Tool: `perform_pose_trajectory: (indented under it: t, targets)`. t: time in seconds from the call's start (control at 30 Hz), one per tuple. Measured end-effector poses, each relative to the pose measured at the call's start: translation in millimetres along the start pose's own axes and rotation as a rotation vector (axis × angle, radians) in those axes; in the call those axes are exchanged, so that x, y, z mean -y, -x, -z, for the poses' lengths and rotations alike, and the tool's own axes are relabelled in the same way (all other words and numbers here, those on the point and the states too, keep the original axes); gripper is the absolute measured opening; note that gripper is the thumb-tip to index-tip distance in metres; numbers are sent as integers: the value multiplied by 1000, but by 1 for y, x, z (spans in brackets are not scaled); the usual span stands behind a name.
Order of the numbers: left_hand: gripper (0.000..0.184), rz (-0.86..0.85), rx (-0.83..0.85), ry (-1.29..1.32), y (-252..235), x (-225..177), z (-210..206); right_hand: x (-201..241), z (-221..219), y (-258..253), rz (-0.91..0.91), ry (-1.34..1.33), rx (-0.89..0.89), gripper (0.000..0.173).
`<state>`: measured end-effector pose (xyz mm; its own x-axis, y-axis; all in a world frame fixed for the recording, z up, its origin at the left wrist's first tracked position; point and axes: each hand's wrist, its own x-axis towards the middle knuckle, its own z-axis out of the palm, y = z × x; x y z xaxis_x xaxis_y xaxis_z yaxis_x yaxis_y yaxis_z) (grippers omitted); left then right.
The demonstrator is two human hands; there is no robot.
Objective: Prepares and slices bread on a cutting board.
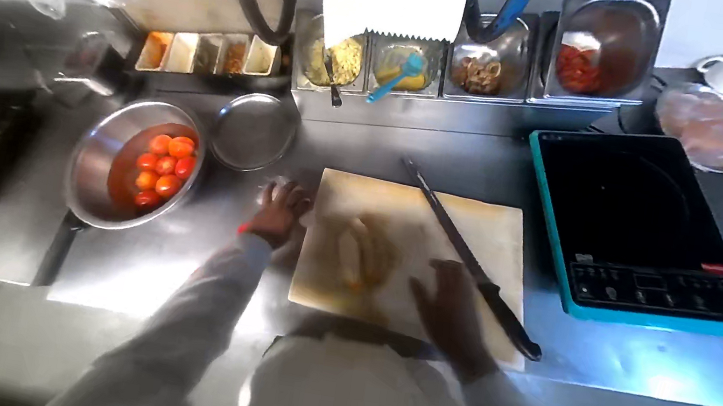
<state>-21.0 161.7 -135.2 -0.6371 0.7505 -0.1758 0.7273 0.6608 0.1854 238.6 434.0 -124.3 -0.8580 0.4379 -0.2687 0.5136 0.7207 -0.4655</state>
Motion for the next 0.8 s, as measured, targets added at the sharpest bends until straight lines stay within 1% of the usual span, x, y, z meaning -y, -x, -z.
perform_pose_trajectory:
  t: [0.03,0.07,0.1,0.13,0.17,0.2,0.27,0.33,0.37,0.4,0.43,0.47,0.5,0.53,0.57,0.63,0.67,0.73,0.77,0.8]
  targets:
    - [50,66,-19,-36,3,-8,1,21,-12,-11,71,-62,62,65]
    - [49,139,-56,-20,8,-20,1,40,-23,-22,136,-110,113,69]
    - [45,237,-74,51,13,-34,-1,55,-34,-33,184,-126,167,74]
    - [44,354,-34,190,19,-49,-3,65,-45,-45,228,-120,196,75]
    - [49,452,39,377,25,-64,-6,70,-56,-53,252,-126,197,73]
    - [55,504,122,574,30,-76,-13,71,-64,-58,251,-170,201,72]
    - [61,523,191,905,37,-96,-28,72,-70,-64,191,-325,235,71]
    - [61,559,178,1168,40,-105,-39,73,-69,-63,89,-487,305,70]
    - [60,609,205,1295,40,-105,-40,73,-66,-60,56,-517,361,68]
    - [59,651,256,1378,39,-103,-38,73,-62,-56,53,-507,428,62]
    - [58,655,308,1373,39,-99,-32,73,-57,-54,72,-458,489,55]
    - [57,605,342,1284,39,-94,-23,76,-49,-55,93,-386,527,47]
    - [56,506,362,1156,39,-86,-14,81,-41,-62,117,-302,492,41]
    - [54,399,355,1026,40,-78,-10,94,-31,-74,148,-226,390,38]
    - [52,305,332,920,40,-69,-14,113,-20,-91,182,-163,260,38]
    - [49,171,304,817,38,-54,-23,169,-2,-139,207,-68,53,41]
    - [48,137,306,812,36,-50,-23,199,4,-167,209,-23,-52,41]
    - [43,104,350,813,27,-46,-7,247,8,-224,190,69,-214,44]
    - [39,96,367,821,22,-43,2,264,8,-249,162,99,-236,46]
    - [38,98,348,857,20,-38,6,276,8,-269,124,96,-237,45]
